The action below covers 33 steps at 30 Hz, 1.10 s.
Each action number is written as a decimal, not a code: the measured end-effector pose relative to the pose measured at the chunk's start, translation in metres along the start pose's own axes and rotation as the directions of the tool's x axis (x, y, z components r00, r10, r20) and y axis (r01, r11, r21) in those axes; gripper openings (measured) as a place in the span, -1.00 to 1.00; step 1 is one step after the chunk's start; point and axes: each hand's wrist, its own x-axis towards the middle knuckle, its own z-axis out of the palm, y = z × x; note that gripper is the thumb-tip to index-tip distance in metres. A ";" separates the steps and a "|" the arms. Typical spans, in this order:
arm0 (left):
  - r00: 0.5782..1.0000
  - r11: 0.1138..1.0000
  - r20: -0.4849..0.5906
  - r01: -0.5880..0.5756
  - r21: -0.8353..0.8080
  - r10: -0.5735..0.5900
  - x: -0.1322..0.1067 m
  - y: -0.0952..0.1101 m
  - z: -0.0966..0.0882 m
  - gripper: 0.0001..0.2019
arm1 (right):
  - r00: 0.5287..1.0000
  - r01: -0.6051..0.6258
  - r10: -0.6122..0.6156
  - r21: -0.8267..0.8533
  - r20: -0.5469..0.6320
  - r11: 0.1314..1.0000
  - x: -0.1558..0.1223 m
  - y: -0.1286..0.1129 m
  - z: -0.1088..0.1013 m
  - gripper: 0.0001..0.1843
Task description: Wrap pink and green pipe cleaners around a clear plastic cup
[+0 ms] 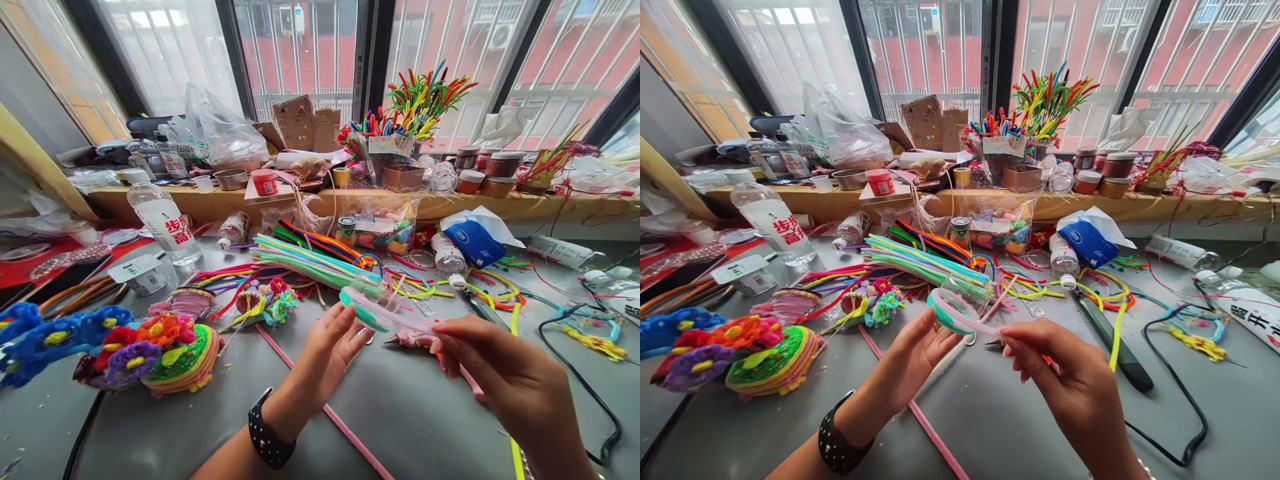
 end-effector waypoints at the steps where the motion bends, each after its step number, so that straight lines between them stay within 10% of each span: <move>1: 1.000 0.999 0.008 0.030 -0.026 -0.030 0.000 0.000 0.000 -0.74 | 1.000 -0.002 0.003 -0.011 0.013 1.000 0.001 0.001 0.000 -0.89; 7: 0.986 0.980 0.000 0.164 -0.115 -0.165 0.000 0.000 -0.002 -0.68 | 0.999 -0.007 0.012 -0.112 0.052 0.994 0.002 0.006 -0.002 -0.84; 18: 0.968 0.984 -0.223 -0.078 0.158 0.113 -0.004 0.001 0.009 -0.51 | 0.980 0.193 -0.172 -0.285 0.095 0.939 -0.003 0.012 -0.002 -0.78; 33: 0.956 0.940 -0.199 -0.146 0.308 0.214 -0.003 -0.002 0.009 -0.48 | 0.811 0.585 -0.489 -0.425 0.321 0.691 -0.001 0.012 0.004 -0.76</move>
